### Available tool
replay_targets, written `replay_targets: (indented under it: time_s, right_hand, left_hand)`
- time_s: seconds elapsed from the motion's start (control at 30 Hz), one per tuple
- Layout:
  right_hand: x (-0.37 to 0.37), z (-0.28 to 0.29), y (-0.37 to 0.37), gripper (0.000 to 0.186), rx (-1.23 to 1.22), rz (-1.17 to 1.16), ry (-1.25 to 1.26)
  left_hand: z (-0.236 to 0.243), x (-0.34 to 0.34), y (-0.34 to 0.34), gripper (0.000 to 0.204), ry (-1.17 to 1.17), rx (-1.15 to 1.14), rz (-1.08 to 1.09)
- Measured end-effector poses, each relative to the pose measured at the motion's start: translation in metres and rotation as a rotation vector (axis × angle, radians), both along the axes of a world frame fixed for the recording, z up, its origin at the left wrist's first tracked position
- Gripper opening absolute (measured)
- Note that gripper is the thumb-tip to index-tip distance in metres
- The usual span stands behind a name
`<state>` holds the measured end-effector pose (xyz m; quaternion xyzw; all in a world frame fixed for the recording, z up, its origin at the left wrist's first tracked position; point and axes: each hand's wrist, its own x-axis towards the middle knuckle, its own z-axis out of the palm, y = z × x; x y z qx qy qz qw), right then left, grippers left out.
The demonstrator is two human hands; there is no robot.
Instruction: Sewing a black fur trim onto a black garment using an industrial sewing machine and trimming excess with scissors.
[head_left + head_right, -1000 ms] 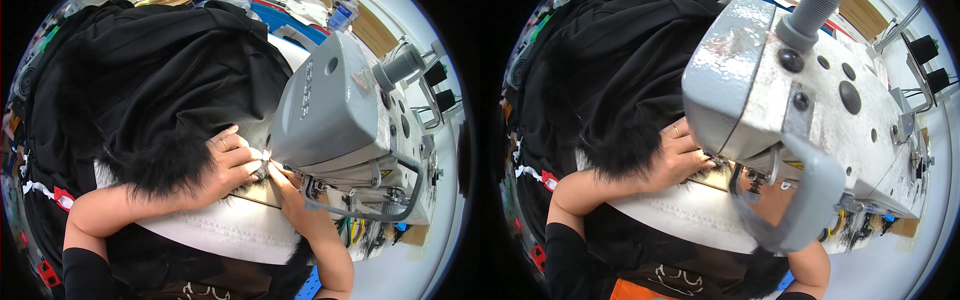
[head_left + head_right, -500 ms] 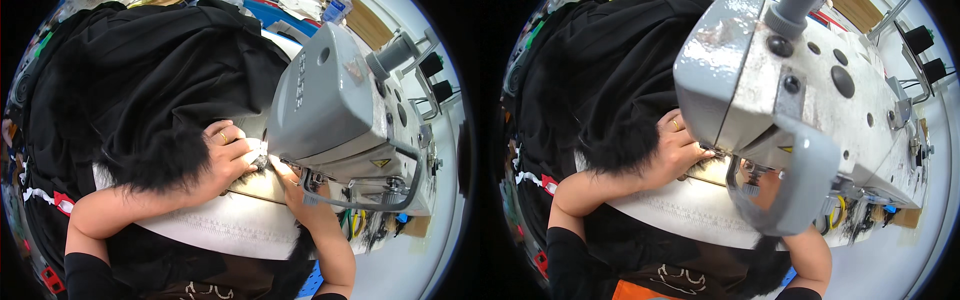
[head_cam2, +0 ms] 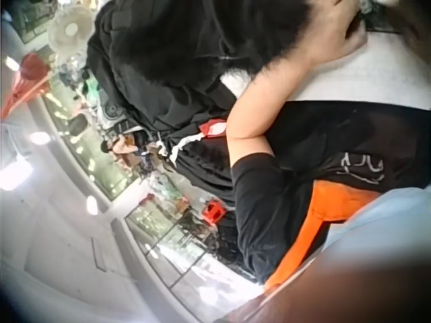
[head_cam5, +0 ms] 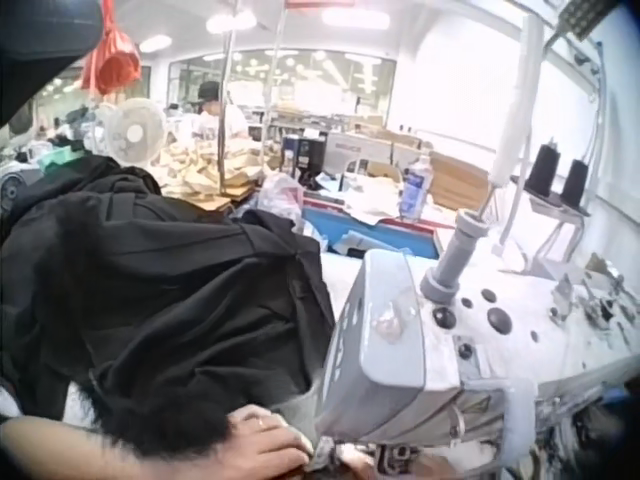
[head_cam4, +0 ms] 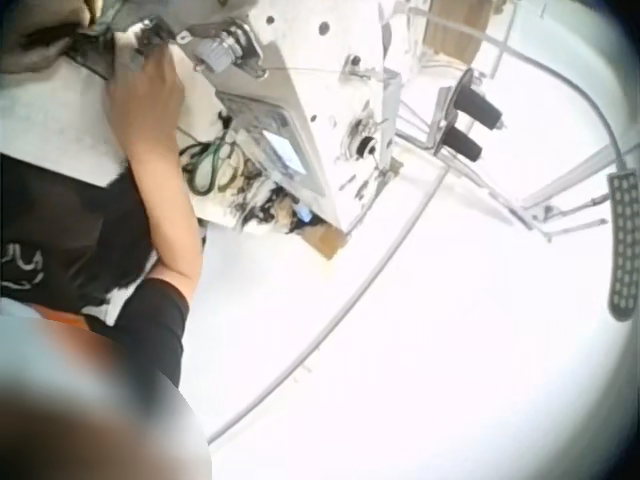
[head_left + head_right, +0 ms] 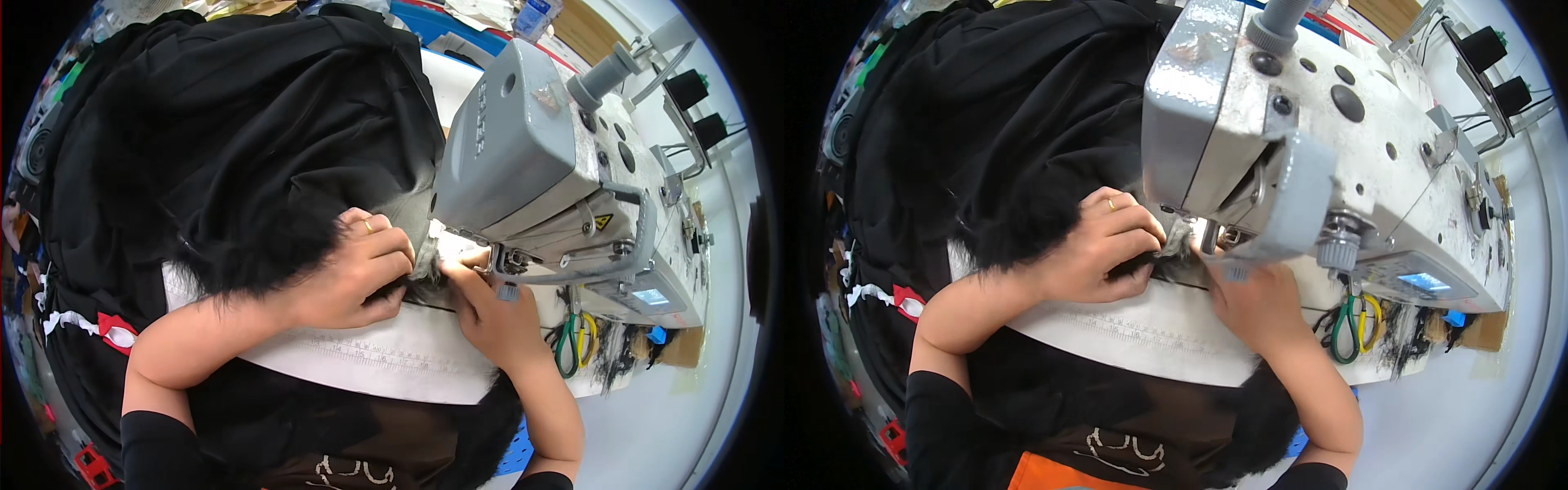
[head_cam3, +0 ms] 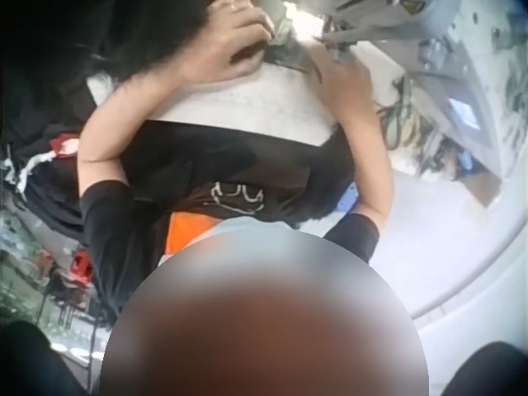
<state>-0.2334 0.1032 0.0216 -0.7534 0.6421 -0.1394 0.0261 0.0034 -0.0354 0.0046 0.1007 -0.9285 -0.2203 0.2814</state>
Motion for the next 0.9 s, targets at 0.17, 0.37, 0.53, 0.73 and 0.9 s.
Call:
replay_targets:
  time_s: [0.17,0.37,0.53,0.73,0.9]
  right_hand:
    - [0.013,0.007,0.017,0.027,0.004,-0.100,-0.077]
    - [0.032,0.019,0.044,0.027,0.006,-0.222,-0.110]
    - [0.084,0.002,0.054,0.016,-0.096,-0.138,0.036]
    - [0.155,-0.002,0.010,0.019,-0.039,-0.171,-0.052]
    - [0.172,0.009,0.022,0.018,-0.099,0.116,-0.119]
  left_hand:
    - [0.005,-0.006,0.007,0.036,-0.023,0.004,0.020]
    - [0.002,-0.010,-0.007,0.025,0.007,0.170,0.031]
    - [0.004,-0.024,-0.011,0.021,-0.065,0.304,0.048]
    - [0.015,-0.016,-0.017,0.019,-0.185,0.262,-0.027]
    - [0.013,-0.016,-0.012,0.024,-0.167,0.126,-0.036]
